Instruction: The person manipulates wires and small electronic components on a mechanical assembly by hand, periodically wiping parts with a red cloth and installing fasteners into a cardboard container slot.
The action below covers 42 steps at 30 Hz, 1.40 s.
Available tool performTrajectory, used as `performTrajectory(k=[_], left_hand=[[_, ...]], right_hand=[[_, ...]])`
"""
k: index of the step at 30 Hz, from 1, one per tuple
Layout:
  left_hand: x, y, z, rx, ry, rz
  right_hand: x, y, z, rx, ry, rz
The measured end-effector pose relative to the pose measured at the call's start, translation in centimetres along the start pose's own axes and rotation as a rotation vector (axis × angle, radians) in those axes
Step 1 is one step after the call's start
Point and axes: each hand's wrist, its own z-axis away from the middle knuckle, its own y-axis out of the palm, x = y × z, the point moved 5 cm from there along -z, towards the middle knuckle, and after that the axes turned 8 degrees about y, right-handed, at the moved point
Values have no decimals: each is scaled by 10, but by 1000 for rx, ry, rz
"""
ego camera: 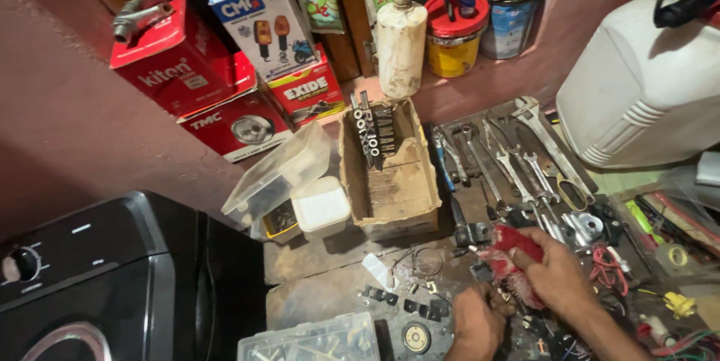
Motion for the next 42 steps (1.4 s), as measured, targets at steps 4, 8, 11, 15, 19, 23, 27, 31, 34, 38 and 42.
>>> performTrajectory(k=[4,8,11,15,19,23,27,31,34,38,42], left_hand=[[-11,-38,-10,-31,82,-1],[1,-91,-26,-53,-69,-196],[3,-131,-29,31,133,-423],[15,-150,-31,79,78,-542],[31,-142,-37,131,91,-597],[40,-140,-38,128,79,-585],[18,-140,-29,219,199,-638],[23,-117,-13,497,235,-775],[42,-105,-15,534,312,-861],[36,-119,-11,465,418,-801],[-7,-163,-9,420,207,-574]], right_hand=[[6,16,-1,39,-40,18],[7,35,4,143,70,-246],[15,45,14,232,174,-474],[19,50,27,228,198,-758],[16,55,32,255,203,-797],[5,54,35,226,236,-809],[1,48,33,151,252,-824],[10,52,41,187,214,-839],[16,52,44,184,237,-828],[10,55,45,171,256,-823],[-1,58,43,166,274,-840]])
